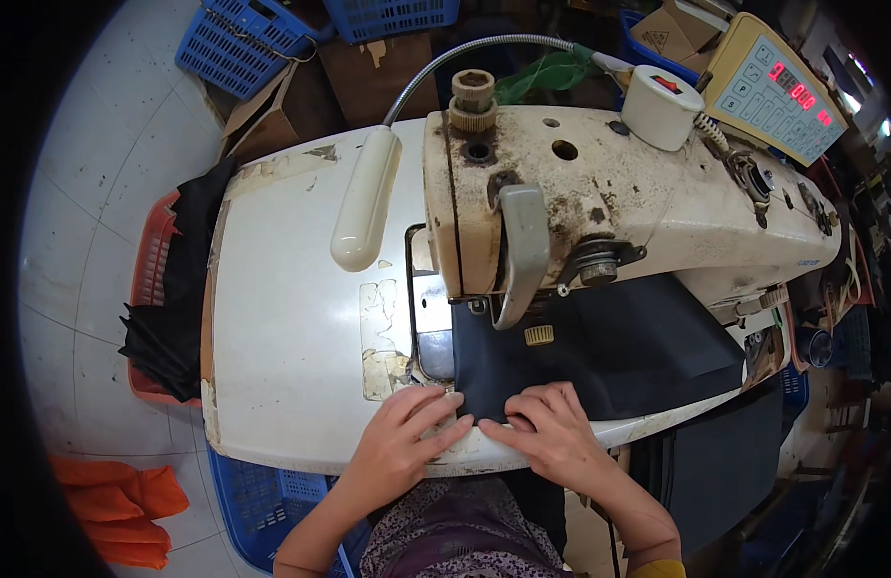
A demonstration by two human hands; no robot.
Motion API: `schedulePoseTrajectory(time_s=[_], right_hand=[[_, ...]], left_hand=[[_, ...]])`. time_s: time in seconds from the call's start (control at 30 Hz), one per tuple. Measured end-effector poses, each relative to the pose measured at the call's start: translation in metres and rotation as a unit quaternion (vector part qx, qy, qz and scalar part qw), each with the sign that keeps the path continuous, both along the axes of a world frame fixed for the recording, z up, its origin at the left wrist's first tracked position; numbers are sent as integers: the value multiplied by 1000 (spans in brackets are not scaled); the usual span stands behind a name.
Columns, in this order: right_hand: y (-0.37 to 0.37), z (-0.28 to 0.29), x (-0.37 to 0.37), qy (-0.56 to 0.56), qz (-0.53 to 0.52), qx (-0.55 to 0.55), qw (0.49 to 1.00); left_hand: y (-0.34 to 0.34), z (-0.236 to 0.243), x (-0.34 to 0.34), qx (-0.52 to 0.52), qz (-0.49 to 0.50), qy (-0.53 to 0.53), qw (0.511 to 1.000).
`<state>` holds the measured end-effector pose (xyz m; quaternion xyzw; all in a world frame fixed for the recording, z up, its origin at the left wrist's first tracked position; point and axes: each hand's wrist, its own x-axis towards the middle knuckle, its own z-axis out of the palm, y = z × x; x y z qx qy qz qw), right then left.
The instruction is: Sewing pieces of black material using an industrial sewing machine.
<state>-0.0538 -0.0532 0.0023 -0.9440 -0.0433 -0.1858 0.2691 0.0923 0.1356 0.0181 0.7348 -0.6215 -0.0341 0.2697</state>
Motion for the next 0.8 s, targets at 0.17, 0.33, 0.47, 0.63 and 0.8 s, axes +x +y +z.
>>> schedulePoseTrajectory(time_s=[0.17,0.33,0.47,0.63,0.8], right_hand=[[-8,2,14,3,-29,-30,999],[-15,2,26,-15,-54,-53,997],[-20,-3,-4,-164,-96,-135,973],[-87,-22,-53,-297,-382,-196,853],[-141,-17,-55,-259,-548,-193,772]], left_hand=[[-7,-5,17,-7,4,-38,999],[-20,-5,35,-11,-6,-68,998],[-31,-2,48,-10,-30,-87,996],[-45,4,59,-2,-33,-105,994],[-57,-6,75,-32,-23,-132,991]])
